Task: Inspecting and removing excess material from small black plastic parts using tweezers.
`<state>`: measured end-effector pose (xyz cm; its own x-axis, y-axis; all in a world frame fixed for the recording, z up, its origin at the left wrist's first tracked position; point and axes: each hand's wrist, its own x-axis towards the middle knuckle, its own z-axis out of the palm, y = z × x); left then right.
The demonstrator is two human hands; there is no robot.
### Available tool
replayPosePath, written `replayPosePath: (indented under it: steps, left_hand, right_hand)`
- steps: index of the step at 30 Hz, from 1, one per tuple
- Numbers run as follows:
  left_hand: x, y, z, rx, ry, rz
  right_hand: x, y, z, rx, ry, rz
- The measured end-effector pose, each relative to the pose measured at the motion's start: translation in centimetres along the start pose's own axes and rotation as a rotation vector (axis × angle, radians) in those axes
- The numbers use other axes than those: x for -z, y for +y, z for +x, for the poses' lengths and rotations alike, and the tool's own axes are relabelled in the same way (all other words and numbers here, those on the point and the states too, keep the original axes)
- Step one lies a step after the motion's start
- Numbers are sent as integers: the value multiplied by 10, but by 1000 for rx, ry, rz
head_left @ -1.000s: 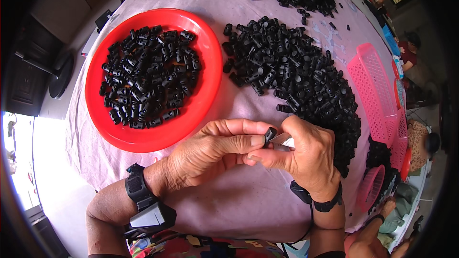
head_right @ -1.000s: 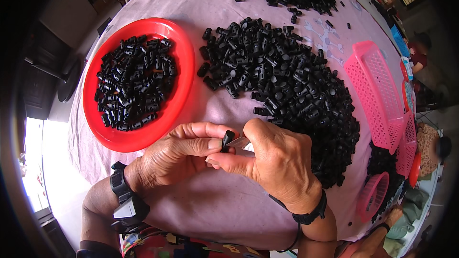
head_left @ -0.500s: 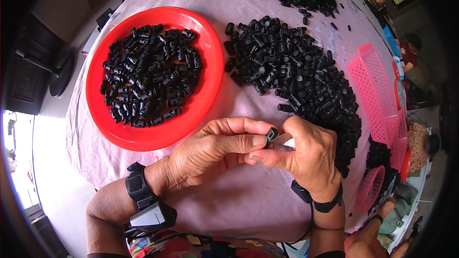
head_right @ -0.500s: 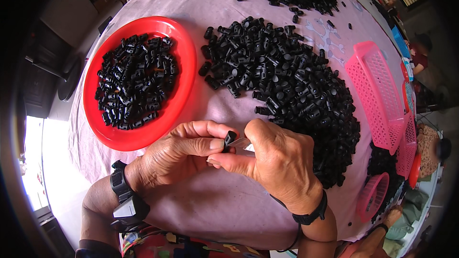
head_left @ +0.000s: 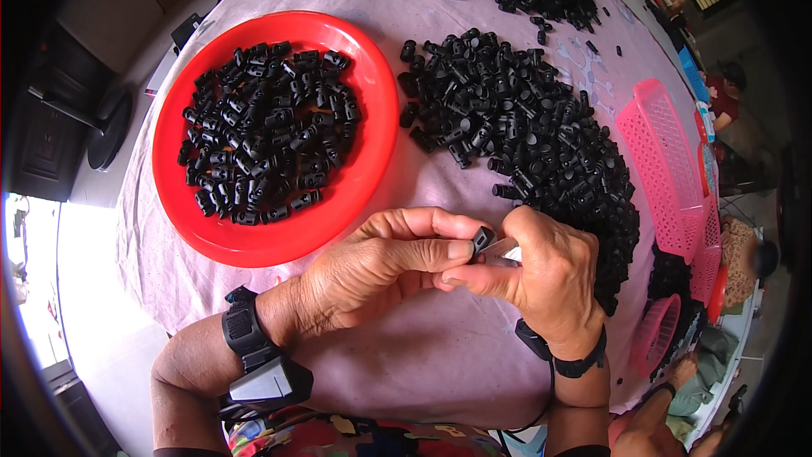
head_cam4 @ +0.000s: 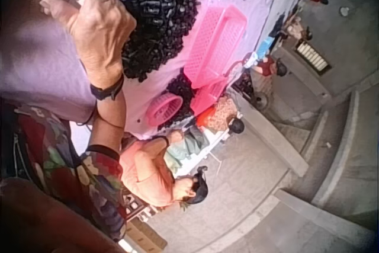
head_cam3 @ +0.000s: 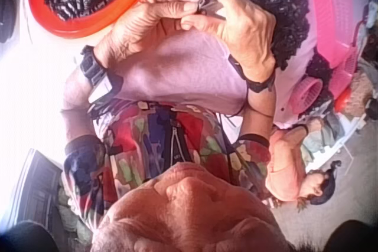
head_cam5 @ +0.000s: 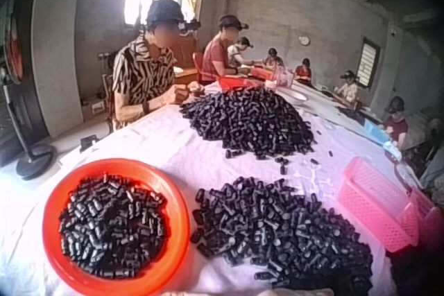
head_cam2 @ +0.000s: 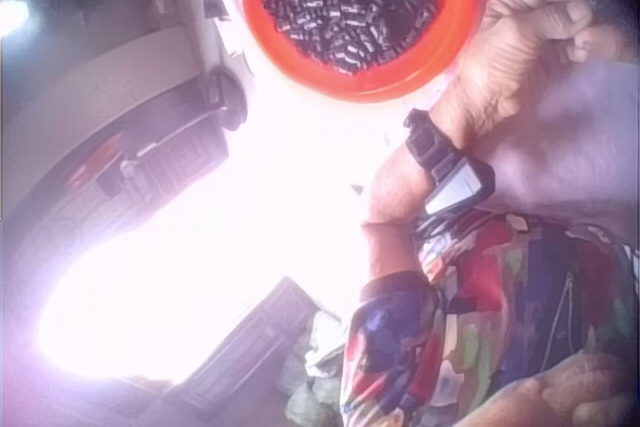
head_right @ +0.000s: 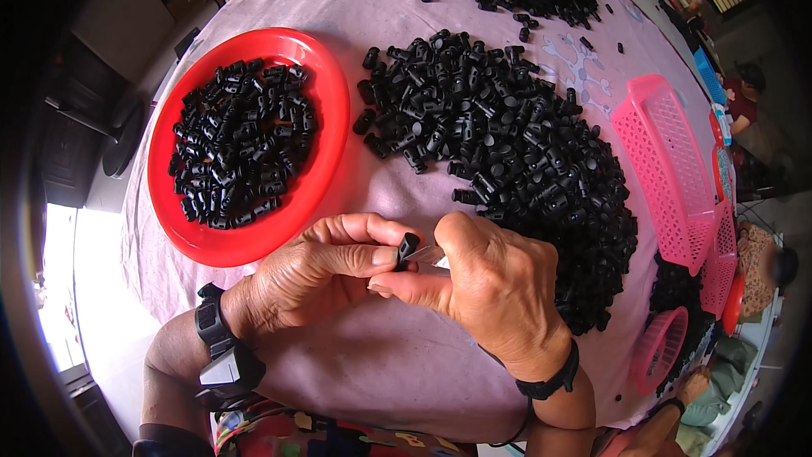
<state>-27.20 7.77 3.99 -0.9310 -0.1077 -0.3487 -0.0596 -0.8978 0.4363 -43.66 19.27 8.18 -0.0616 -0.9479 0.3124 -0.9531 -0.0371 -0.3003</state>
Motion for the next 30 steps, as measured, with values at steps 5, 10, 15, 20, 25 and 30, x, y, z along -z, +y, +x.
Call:
replayPosePath:
  steps: [5,10,15,20,25,30]
  left_hand:
    - [1,-1,1,-10,-4,-6]
    - [0,-3,3,-7,13,-3]
    - [0,-3,4,-8,-6,-8]
    - [-3,-1,2,1,28,-16]
    - [-5,-1,2,13,32,-40]
    - [-2,-2,2,11,8,-56]
  right_hand:
    - [-1,0,0,5,13,-4]
    - [0,1,1,12,14,-3]
    - [-3,1,-1,2,24,12]
    - [-2,0,0,6,-2,7]
    - [-1,0,-2,7,7,35]
    - [-1,0,-1,-14,11,40]
